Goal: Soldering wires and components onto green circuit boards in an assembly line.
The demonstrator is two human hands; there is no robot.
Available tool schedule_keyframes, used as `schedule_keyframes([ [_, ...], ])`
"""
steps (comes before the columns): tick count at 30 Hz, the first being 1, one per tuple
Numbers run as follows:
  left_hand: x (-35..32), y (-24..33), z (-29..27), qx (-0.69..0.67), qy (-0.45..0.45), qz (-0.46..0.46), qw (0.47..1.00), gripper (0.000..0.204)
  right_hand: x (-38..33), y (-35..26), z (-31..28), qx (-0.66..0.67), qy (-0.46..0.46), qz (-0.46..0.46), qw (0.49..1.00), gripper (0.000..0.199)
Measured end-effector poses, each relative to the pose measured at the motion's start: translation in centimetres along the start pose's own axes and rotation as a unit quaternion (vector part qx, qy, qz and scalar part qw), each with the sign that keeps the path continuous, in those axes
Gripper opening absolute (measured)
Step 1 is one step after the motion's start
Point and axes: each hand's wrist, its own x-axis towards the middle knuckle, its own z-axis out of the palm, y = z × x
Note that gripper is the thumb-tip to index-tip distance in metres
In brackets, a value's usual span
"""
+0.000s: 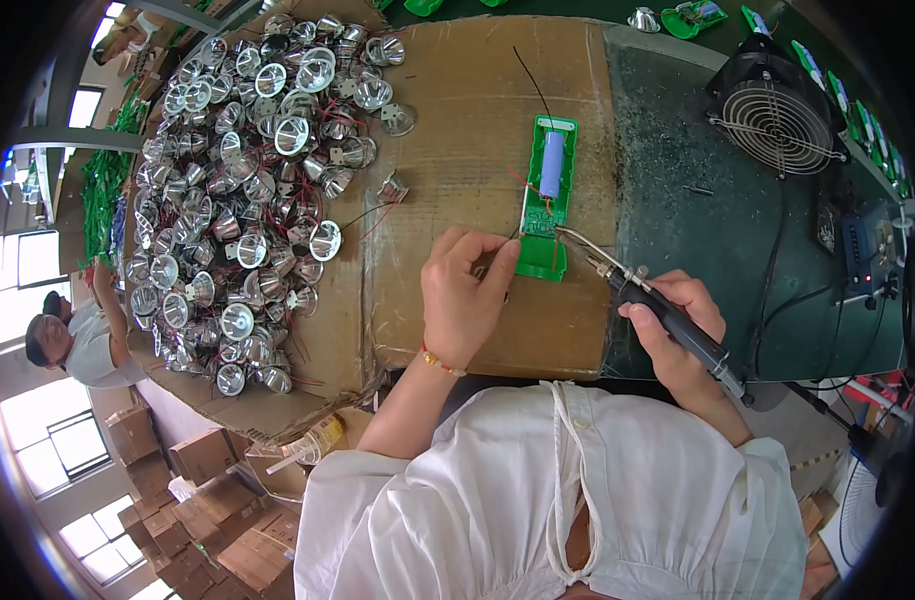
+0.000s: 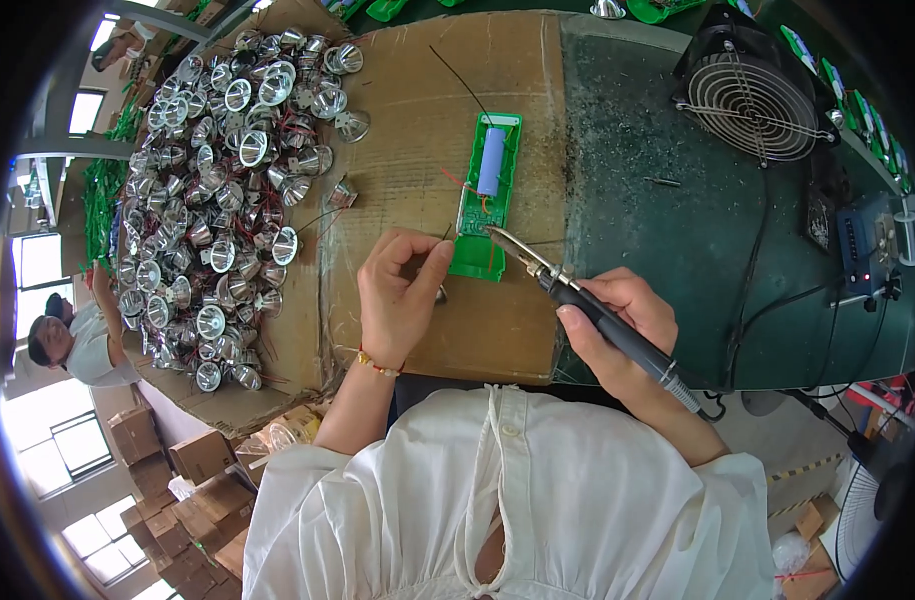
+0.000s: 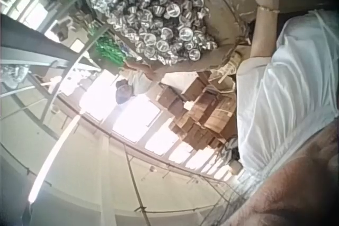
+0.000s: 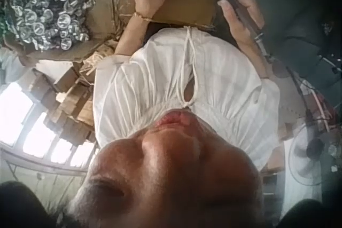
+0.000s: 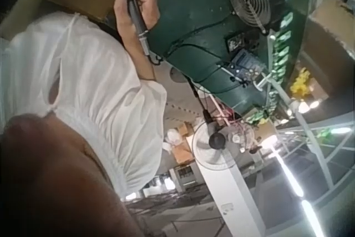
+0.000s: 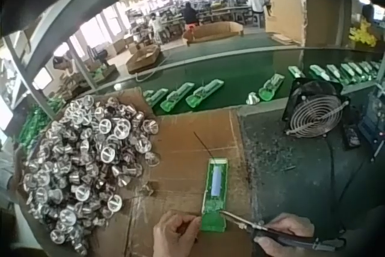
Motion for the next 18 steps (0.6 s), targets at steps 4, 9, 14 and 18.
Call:
schedule_keyframes([
  [4, 0.6, 0.0, 1.0, -0.012, 0.003, 0.009, 1.0, 0.009, 0.5, 1.3, 0.6, 0.028, 0.041, -0.016, 0.999, 0.017],
  [9, 0.8, -0.1, 1.4, 0.015, 0.005, 0.016, 1.0, 0.011, 1.1, 1.1, 1.5, 0.09, 0.095, 0.051, 0.99, 0.015],
  [14, 0.8, 0.4, 1.0, 0.016, -0.021, 0.027, 0.999, 0.01, 0.9, 1.0, 1.0, 0.093, 0.08, 0.049, 0.991, 0.014],
  [18, 0.7, 0.4, 0.8, -0.003, -0.03, 0.012, 0.999, 0.009, 0.3, 0.7, 0.5, 0.085, 0.069, 0.063, 0.992, 0.015],
])
